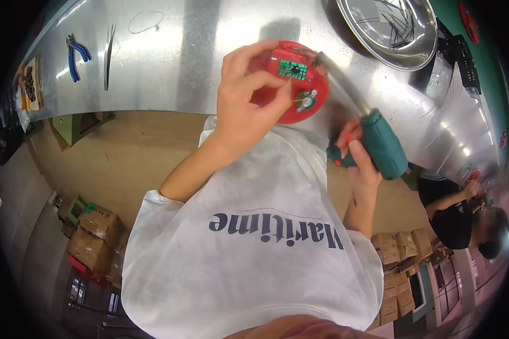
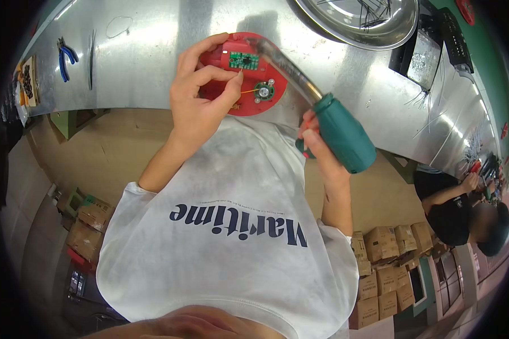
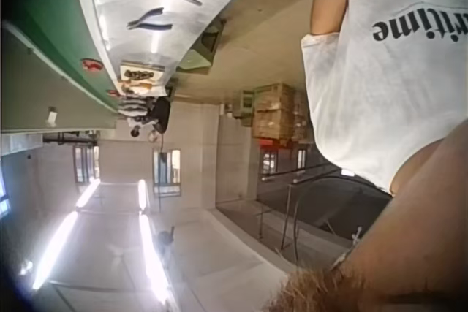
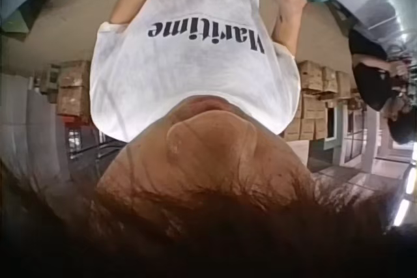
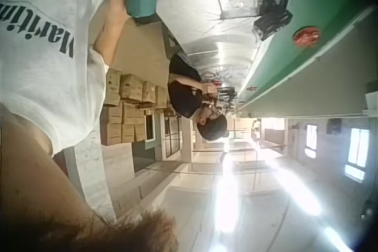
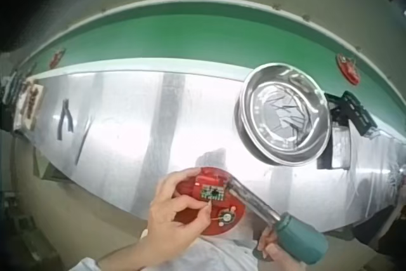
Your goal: Soldering electronic components onto a small printed circuit board and organizing parts on an assembly line.
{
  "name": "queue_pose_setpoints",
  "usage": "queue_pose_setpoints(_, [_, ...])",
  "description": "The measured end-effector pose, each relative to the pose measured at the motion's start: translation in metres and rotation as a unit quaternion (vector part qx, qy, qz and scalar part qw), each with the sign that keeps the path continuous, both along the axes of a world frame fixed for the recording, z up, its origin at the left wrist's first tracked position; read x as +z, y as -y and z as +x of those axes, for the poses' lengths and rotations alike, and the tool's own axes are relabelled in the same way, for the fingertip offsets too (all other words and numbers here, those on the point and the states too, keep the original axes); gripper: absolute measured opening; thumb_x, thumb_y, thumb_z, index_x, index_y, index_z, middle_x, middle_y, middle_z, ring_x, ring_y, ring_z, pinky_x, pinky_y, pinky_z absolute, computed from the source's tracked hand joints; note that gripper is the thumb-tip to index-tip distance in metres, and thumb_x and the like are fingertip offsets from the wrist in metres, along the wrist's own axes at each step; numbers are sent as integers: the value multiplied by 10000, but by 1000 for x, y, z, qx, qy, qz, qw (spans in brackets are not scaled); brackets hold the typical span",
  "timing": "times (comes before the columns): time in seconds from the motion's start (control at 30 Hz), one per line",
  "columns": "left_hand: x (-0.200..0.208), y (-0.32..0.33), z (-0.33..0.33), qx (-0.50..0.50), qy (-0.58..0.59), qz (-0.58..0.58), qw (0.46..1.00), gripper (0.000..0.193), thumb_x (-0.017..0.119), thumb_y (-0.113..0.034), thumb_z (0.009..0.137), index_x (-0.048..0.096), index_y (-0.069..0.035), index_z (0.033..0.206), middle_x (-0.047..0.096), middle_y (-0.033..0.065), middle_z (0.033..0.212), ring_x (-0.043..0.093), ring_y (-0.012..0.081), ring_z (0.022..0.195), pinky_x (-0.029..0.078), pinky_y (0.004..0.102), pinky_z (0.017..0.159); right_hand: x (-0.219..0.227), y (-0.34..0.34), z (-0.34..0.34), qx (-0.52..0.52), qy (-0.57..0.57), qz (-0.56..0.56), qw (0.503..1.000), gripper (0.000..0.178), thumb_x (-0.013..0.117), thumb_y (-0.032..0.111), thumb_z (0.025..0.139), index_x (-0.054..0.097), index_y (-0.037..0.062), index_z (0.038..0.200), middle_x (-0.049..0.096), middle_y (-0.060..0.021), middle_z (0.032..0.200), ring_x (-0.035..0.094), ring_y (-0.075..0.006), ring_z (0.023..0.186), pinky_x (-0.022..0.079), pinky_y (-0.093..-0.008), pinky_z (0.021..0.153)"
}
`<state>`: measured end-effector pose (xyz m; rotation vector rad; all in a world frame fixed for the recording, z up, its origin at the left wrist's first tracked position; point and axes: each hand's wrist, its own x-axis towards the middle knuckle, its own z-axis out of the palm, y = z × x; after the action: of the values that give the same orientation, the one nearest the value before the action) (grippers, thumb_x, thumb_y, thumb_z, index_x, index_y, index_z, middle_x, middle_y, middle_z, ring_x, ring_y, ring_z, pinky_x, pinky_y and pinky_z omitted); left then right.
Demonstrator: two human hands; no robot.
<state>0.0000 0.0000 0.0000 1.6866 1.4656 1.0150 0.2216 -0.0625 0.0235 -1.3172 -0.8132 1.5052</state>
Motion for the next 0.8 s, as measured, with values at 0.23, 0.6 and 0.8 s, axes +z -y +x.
queue_pose_setpoints(0.23, [0,-5,-1,7,5,-5,1000,36,702,-15,725,678,-36,741,565,103,1233,538,236,1104,440,341,922,-1,11,8,50,85,-15,995,168,632,34,787,592,-27,938,580,-98,847,544,-140,686,436,-263,620])
queue_pose_setpoints(0.6, [2,-4,2,11,-1,-14,1000,27,700,-25,723,679,-39,731,575,95,1221,535,232,1098,438,342,922,3,14,13,35,127,-42,990,151,655,-20,720,615,-30,865,553,-67,767,546,-140,673,444,-257,631])
queue_pose_setpoints(0.8, [3,-4,2,14,7,-16,1000,26,700,-31,725,681,-46,729,581,88,1212,530,232,1097,439,339,917,-1,18,17,58,180,-20,982,140,662,-28,661,598,-25,786,518,-70,701,488,-153,590,386,-265,554])
